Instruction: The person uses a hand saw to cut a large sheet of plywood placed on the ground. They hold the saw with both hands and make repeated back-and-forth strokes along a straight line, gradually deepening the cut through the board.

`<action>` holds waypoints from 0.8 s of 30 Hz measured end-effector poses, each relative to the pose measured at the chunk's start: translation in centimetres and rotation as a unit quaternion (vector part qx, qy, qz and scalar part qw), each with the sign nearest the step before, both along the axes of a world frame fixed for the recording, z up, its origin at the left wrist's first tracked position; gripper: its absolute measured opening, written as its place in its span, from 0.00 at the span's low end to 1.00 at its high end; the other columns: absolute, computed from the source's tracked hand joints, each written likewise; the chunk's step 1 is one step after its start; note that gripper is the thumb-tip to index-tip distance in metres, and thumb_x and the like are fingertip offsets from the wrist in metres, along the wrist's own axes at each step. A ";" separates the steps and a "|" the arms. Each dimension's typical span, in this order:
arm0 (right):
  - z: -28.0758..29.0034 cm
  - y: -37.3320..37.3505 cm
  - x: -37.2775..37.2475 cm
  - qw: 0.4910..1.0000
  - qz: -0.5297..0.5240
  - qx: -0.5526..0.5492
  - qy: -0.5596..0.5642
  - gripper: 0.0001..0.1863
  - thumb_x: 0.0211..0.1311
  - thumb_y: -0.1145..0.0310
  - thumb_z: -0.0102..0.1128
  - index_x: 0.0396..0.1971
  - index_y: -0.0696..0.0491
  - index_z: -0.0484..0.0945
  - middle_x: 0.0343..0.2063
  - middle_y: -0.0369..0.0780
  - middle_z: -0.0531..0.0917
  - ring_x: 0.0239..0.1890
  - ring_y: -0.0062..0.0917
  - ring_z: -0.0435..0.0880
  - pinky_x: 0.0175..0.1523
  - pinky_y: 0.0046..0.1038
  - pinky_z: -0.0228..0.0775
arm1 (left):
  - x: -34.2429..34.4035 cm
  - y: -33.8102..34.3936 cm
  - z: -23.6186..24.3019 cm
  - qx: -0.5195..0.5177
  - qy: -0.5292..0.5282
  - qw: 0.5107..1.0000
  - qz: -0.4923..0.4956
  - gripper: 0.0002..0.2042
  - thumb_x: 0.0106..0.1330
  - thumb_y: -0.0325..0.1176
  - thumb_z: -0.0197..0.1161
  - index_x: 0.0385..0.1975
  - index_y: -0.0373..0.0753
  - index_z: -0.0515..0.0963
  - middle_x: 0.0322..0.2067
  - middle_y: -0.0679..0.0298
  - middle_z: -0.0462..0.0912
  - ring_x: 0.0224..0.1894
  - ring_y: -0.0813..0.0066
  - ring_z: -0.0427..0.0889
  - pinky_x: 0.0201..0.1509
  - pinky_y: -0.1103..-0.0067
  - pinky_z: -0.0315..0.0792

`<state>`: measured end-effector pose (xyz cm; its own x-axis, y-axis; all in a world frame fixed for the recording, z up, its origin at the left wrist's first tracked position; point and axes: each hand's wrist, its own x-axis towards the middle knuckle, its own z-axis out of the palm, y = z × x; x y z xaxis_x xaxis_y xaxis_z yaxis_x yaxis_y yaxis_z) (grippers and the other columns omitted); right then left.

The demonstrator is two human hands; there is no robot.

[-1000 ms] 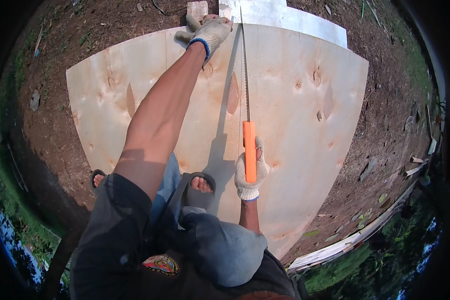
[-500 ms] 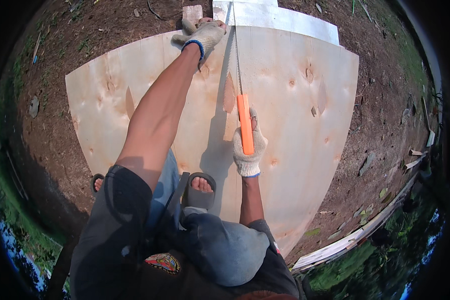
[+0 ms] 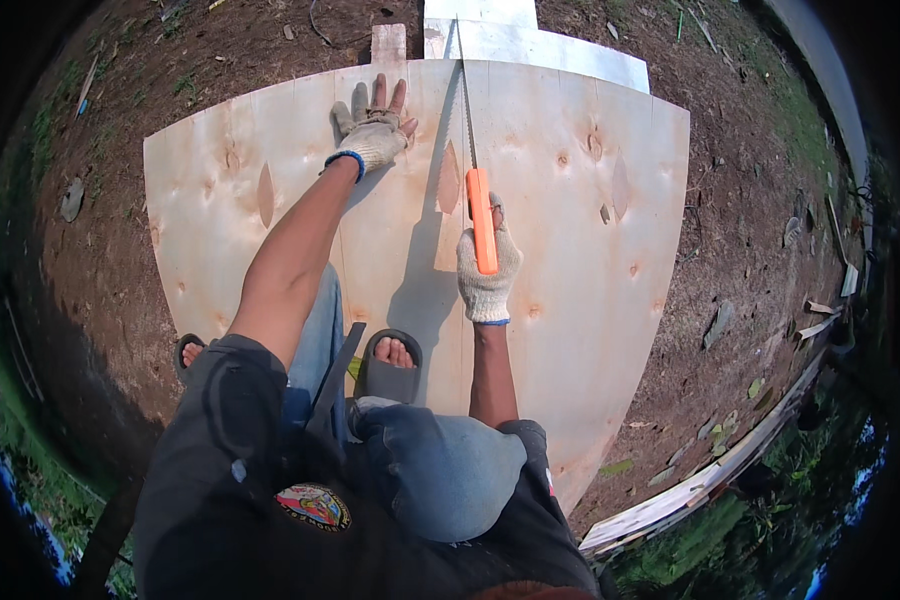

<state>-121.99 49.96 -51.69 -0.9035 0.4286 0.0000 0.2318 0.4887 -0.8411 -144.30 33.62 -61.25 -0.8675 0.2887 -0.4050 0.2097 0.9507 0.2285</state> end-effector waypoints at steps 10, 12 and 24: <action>2.8 -0.7 1.5 0.996 0.002 -0.046 -0.070 0.31 0.62 0.77 0.60 0.68 0.61 0.72 0.44 0.48 0.88 0.35 0.31 0.89 0.44 0.26 0.79 | 8.2 -5.6 3.9 -0.069 -0.122 0.989 0.035 0.56 0.58 0.73 0.62 0.81 0.66 0.35 0.81 0.53 0.23 0.81 0.38 0.24 0.75 0.34 0.27; 3.2 -0.7 2.8 0.999 -0.001 -0.031 -0.036 0.31 0.62 0.78 0.60 0.68 0.61 0.72 0.44 0.47 0.88 0.36 0.31 0.89 0.45 0.26 0.79 | 9.2 -6.1 4.6 -0.080 -0.139 0.987 0.016 0.61 0.53 0.73 0.66 0.81 0.65 0.34 0.81 0.52 0.23 0.81 0.39 0.24 0.76 0.34 0.27; 4.4 -1.4 5.6 1.000 0.004 -0.012 -0.020 0.30 0.63 0.79 0.57 0.67 0.59 0.73 0.39 0.44 0.88 0.32 0.22 0.83 0.45 0.23 0.77 | 10.9 -6.7 6.9 -0.145 -0.136 0.980 -0.009 0.72 0.39 0.74 0.75 0.81 0.62 0.30 0.81 0.52 0.24 0.82 0.42 0.27 0.77 0.36 0.31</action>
<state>-116.42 48.60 -47.29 -0.9056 0.4216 -0.0460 0.2618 0.4704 -0.8427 -133.37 26.88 -54.32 -0.7115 0.1417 -0.6883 0.1959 0.9806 -0.0007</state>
